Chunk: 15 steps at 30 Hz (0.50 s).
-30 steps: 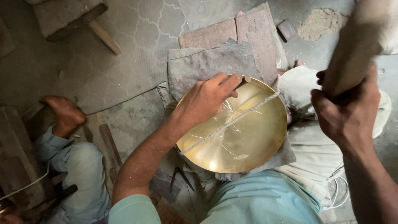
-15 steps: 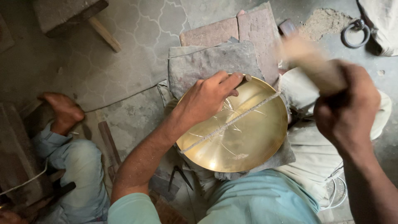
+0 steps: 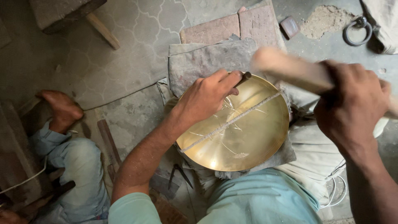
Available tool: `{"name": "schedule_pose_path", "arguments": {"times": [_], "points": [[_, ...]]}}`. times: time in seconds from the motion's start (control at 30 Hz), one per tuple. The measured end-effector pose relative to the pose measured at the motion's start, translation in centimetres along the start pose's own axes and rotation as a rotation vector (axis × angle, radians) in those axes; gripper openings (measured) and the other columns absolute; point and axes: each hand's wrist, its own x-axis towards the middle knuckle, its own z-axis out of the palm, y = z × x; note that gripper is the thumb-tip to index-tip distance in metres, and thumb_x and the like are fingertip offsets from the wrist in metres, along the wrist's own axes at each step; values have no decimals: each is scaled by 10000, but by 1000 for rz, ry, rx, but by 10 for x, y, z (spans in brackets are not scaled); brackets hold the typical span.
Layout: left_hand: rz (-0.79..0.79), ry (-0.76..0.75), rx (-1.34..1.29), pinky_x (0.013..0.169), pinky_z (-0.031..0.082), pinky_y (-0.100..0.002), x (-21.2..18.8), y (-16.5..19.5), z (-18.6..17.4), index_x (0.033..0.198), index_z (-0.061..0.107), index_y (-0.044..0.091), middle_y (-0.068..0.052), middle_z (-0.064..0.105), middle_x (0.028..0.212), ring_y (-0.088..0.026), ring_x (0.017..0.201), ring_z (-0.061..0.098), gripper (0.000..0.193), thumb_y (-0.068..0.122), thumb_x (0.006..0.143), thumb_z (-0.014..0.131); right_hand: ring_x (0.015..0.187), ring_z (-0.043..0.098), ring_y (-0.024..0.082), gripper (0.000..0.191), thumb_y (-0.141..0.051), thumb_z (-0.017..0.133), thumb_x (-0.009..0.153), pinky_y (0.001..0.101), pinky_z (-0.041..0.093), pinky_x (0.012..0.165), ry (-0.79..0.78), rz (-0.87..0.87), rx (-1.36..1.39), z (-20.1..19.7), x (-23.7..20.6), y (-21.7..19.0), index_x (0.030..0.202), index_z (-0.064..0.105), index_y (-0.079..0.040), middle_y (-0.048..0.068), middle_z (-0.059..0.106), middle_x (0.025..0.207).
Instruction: The person sits on the floor with a brass plate held on a sandbag on their lap, hammering a punch to engrave a leaf design into the metal. They reposition the punch across the plate surface and continue hammering, working around a rope laid across the plate.
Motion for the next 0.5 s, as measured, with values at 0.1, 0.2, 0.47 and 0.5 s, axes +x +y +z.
{"name": "schedule_pose_path", "arguments": {"times": [0.1,0.2,0.47,0.5], "points": [[-12,14,-37,677,585,-467,-1,0,1,1282,564,121,-116,638,969,-369,892,729,414,-8,909,689,996,649,183,462,35,634,899,358,555,851,-3,299,643,-2,-2,-2,1341,501,47,131,670,1107],[-19,3,-37,709,603,-455,-2,0,1,1266,558,120,-98,648,988,-353,913,742,398,-32,914,664,882,653,234,472,37,684,862,401,549,808,-15,160,262,-3,-3,-1,1310,537,9,150,685,1026],[-33,3,-14,692,589,-464,-3,-3,3,1217,575,124,-103,667,988,-371,904,728,315,45,948,720,918,647,386,405,87,637,804,498,490,873,-91,-37,-97,4,2,-6,1178,674,-62,151,685,1048],[-30,10,-7,688,586,-468,-3,-4,2,1231,577,123,-111,662,983,-374,895,726,336,45,938,722,917,648,381,429,89,645,784,509,486,863,-20,-71,-126,3,2,-6,1188,671,-52,157,683,1041]]}}
